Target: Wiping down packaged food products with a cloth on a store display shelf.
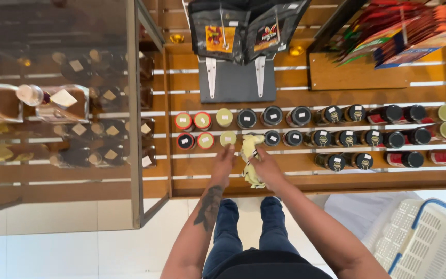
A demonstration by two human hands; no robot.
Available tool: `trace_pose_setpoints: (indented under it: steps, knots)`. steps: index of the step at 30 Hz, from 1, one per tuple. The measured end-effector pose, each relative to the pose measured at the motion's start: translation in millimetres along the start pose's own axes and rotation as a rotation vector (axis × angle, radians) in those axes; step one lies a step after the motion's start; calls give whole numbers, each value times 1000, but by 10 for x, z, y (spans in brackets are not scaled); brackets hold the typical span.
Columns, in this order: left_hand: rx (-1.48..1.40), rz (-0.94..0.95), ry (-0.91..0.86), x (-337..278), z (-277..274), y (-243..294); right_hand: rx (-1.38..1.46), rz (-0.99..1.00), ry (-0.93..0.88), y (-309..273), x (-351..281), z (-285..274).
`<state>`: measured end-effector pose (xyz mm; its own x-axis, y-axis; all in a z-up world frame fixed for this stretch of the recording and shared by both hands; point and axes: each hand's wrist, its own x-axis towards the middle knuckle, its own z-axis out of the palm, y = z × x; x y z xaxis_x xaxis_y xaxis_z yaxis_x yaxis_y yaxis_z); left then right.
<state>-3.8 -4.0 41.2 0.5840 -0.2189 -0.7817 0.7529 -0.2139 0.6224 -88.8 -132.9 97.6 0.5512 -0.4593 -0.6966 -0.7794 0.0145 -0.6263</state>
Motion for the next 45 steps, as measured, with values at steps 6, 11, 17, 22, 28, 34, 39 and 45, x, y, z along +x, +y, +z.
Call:
trace_pose_setpoints:
  steps: [6,11,17,22,28,34,39,45]
  knots:
    - [-588,-162,-346,-121,89,246,-91,-231,-214,-697,-848,165]
    - [-563,-142,-546,-1131,313,1063,-136,-125,-2,-1517,-1287,-262]
    - [-414,-61,-674,-1384,377,1409,-32,-213,119,-1539,-1481,-334]
    - [-501,-132,-609,98,-4,728,-56,-525,-23,-1189,-1494,-32]
    - [-435,-145,-533,-528,-94,1088,-166,-581,-52,-1095,-1240,39]
    - [-371,-158,-692,-795,-165,1243,-100,-446,33,-1207,-1148,-17]
    - [-483,-110,-524,-470,-371,1355,-339,-562,-93,-1420,-1475,202]
    - [-418,-95,-543,-588,-241,1305,-234,-541,-58,-1269,-1176,35]
